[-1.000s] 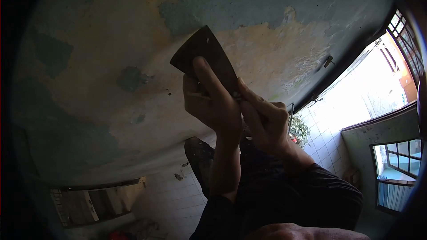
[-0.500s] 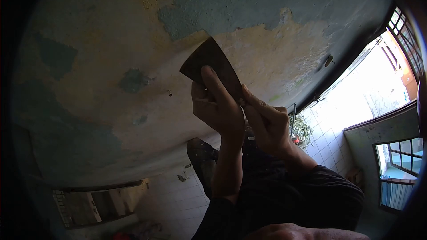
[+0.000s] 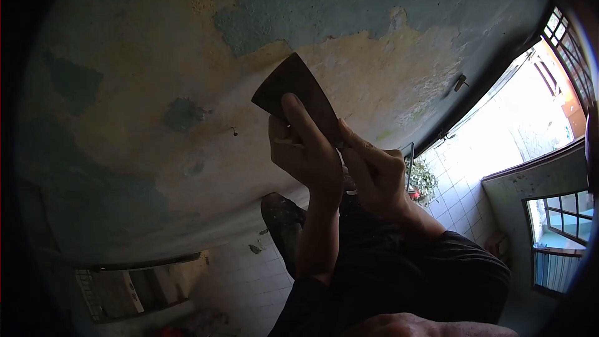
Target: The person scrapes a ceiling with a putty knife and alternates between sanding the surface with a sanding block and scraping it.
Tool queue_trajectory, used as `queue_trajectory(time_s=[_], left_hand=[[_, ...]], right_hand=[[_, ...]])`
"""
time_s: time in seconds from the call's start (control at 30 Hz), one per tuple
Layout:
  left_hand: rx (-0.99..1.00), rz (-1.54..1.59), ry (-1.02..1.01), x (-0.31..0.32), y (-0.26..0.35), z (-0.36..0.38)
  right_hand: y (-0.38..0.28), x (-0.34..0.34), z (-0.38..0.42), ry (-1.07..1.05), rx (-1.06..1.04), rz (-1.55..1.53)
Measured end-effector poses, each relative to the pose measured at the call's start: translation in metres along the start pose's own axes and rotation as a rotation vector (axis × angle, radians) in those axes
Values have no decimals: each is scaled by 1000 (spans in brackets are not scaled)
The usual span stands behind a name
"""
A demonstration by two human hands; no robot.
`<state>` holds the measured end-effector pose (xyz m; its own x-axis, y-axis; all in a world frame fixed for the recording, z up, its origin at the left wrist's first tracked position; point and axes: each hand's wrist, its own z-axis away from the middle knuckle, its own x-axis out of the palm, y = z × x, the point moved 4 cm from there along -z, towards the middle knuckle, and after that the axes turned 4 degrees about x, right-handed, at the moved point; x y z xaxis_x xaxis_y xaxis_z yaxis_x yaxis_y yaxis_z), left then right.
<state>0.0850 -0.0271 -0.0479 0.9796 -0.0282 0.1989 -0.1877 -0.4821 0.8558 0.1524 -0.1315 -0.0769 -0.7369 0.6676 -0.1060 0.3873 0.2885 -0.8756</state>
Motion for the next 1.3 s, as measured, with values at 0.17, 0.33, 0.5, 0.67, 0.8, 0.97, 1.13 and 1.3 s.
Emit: queue_trajectory(time_s=[0.17,0.33,0.5,0.67,0.8,0.97,1.13,1.3], left_hand=[[4,-30,45,4,11,-9],[68,-14,65,10,34,-27],[139,-67,2,4,22,-21],[24,-60,43,2,3,-3],[81,-72,19,5,15,-19],[41,-1,-8,7,29,-21],[41,-82,28,3,4,-5],[-5,7,12,7,13,-10]], right_hand=[[-7,2,-5,-49,55,11],[-22,6,-28,15,-115,-81],[-21,3,-19,22,-98,-53],[-4,1,1,16,28,2],[-15,1,-15,11,-9,-22],[-22,1,-19,-3,-17,-70],[-4,0,-3,45,-14,-36],[-11,-2,-8,-33,88,-45]])
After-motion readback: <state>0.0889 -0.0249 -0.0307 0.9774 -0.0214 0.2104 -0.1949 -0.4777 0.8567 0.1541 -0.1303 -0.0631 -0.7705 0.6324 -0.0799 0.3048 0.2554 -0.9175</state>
